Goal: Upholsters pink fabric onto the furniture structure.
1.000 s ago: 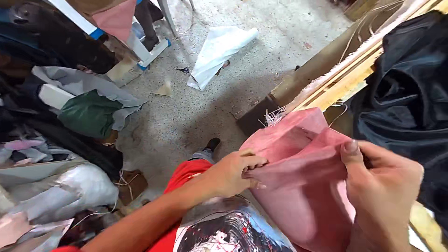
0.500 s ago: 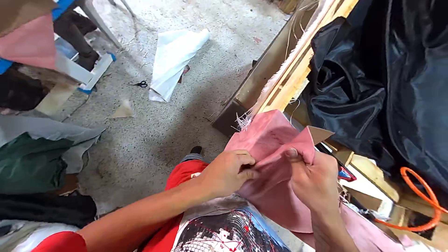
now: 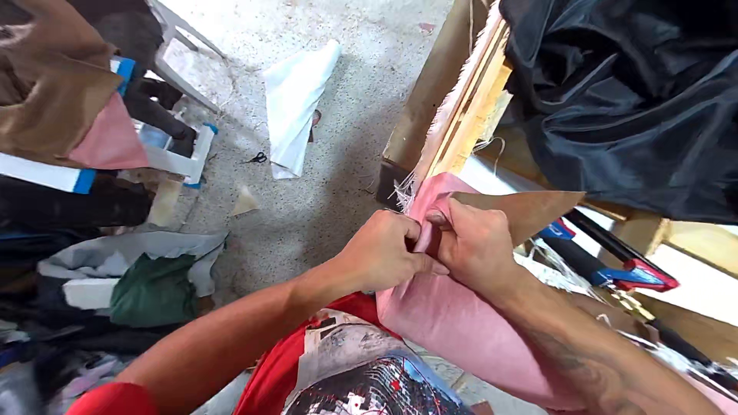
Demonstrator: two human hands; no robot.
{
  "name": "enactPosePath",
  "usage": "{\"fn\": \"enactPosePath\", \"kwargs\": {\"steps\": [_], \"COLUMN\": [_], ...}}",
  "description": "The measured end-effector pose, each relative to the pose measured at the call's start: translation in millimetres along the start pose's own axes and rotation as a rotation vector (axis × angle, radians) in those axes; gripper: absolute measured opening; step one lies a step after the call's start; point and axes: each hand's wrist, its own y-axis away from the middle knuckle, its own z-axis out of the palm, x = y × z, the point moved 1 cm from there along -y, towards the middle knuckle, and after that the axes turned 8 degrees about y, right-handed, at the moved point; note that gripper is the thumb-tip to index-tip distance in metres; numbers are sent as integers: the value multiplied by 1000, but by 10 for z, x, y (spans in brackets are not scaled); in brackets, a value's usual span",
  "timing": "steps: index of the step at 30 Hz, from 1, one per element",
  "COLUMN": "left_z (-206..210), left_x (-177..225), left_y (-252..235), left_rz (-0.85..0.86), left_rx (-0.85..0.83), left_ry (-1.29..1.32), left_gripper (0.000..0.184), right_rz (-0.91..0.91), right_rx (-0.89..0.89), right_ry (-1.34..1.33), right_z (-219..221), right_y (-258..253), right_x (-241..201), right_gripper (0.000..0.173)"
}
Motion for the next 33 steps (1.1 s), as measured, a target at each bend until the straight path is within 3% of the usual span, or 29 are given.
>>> {"fn": "enactPosePath", "kwargs": {"steps": [6, 8, 10, 12, 16, 22, 24, 28, 33], "left_z": [77, 52, -21, -19, 12, 106, 124, 240, 366], "left_x": [120, 137, 285, 422, 565, 514, 526, 480, 149], "left_y": [-260, -280, -295, -315, -375, -420, -482, -399, -251], "left_rz": [325, 273, 52, -61, -56, -120, -130, 16, 391], "left_rx": [146, 125, 35, -3, 42, 167, 173, 336, 599], "left_ry": [-293, -285, -311, -359, -508, -351, -396, -405, -299], "left_gripper": [31, 27, 26, 30, 22, 22, 13, 15, 10], "right_rz": [120, 154, 166, 177, 152, 100, 57, 7, 11], "right_rx": [136, 133, 142, 149, 161, 196, 218, 172, -250], "right_ry": [-75, -142, -167, -172, -247, -397, -393, -510, -740], "right_z": [62, 58, 60, 52, 32, 20, 29, -187, -823], "right_y": [49, 33, 16, 21, -6, -34, -33, -129, 67], "right_x": [167, 192, 187, 179, 240, 330, 348, 530, 729], "right_gripper": [25, 29, 34, 36, 39, 34, 30, 25, 82]}}
